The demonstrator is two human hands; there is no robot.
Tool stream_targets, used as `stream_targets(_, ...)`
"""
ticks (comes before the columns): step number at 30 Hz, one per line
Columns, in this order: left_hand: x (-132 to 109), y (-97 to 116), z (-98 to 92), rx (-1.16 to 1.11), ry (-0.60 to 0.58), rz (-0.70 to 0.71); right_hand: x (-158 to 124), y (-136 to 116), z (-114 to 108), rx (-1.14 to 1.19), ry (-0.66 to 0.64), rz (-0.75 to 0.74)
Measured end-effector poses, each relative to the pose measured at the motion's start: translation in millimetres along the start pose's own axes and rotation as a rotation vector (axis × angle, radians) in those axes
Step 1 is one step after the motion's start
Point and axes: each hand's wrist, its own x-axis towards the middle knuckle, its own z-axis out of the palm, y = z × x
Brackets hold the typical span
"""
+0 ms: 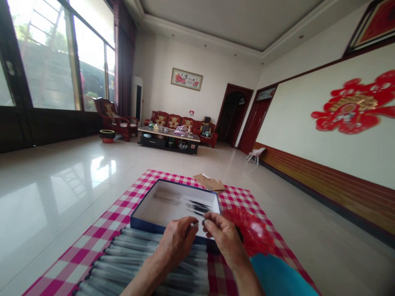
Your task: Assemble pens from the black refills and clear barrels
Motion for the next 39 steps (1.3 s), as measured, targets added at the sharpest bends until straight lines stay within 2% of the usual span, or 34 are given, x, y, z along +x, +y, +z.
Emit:
stream_targets(14, -1.3, -1.0, 1.4, -0.011, -0.035, 0.025, -3.6, 2.4, 7.5, -0.036, -0.053, 0.006)
stream_targets(24, 0.7, -8.4, 1.1, 0.057, -0.035, 0.063, -5.0, -0.2, 11.8, -0.098, -0.033, -0.045)
stream_targets(35, 0.2, -8.6, -1.7, 0.164, -0.097, 0.142, -3.2, 9.2, 0.8, -0.147, -0.11, -0.022)
stream_targets(39, -0.6, -7.3, -2.8, 0.164, -0.116, 0.162, -4.3, 6.7, -1.6, -0.228, -0.139, -0.06)
